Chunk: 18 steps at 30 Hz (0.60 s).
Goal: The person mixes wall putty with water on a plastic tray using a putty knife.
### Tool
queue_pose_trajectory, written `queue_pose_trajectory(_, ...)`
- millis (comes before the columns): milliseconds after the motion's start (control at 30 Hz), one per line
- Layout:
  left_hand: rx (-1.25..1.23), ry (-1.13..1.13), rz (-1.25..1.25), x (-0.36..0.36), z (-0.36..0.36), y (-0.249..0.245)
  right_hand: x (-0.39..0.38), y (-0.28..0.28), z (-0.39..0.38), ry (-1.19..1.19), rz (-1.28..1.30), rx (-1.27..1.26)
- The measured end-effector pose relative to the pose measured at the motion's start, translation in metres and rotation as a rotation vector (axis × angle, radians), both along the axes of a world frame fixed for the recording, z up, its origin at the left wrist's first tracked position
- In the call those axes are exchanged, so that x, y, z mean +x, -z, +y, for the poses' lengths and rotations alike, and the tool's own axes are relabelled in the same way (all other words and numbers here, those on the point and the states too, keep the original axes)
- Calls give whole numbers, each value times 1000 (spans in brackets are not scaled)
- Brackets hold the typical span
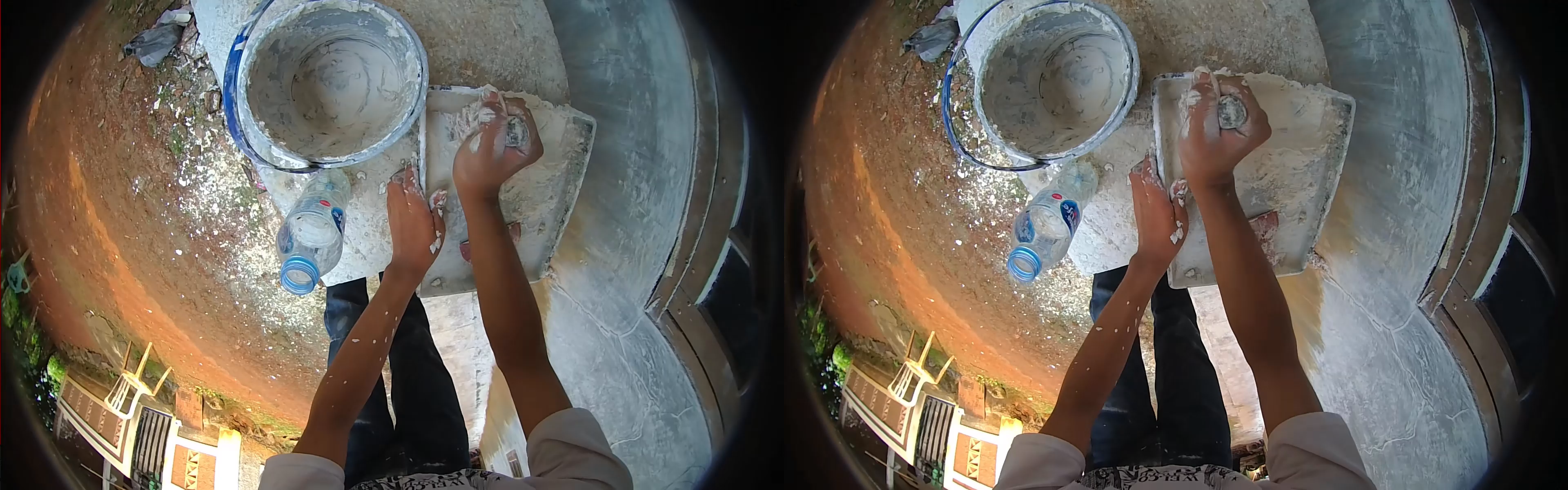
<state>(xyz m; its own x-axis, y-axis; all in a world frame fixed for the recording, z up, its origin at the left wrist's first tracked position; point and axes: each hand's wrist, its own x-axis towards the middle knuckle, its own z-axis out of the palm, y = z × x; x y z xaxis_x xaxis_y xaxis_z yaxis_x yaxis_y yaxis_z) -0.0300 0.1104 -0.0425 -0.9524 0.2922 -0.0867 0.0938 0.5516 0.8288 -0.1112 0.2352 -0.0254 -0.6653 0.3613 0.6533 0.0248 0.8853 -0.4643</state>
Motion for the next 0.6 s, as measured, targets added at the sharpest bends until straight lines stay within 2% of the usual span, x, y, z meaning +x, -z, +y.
queue_pose_trajectory(33, -1, -5, 4, -2, 2, 1, -3, -4, 1, 6, 3, 10)
queue_pose_trajectory(100, -30, 9, 3, -5, -1, -2, -13, -7, -7, -50, 391, -610)
queue_pose_trajectory(133, -29, 10, -25, -7, -1, -4, -14, 0, -13, -54, 392, -619)
queue_pose_trajectory(233, 16, 8, -59, -4, 4, -9, 2, 14, -13, -52, 227, -342)
queue_pose_trajectory(267, 14, -4, -62, -4, 5, -9, 10, 8, 1, 63, -29, 27)
queue_pose_trajectory(367, -80, 21, -49, -6, -1, 1, 4, -24, 1, 77, -40, 90)
queue_pose_trajectory(400, -65, 7, -47, -8, -1, -1, 0, -8, 0, -20, 127, -116)
queue_pose_trajectory(500, -33, 3, -65, -5, 8, -4, 6, 0, 3, -18, -16, 23)
queue_pose_trajectory(533, -46, -5, -84, -5, 5, -4, 0, 2, -9, -63, 228, -472)
queue_pose_trajectory(567, -60, -15, -102, -5, 3, -3, 0, -5, -7, -64, 231, -478)
queue_pose_trajectory(600, -61, -24, -29, -8, 3, -4, 1, -19, -2, -48, 74, -170)
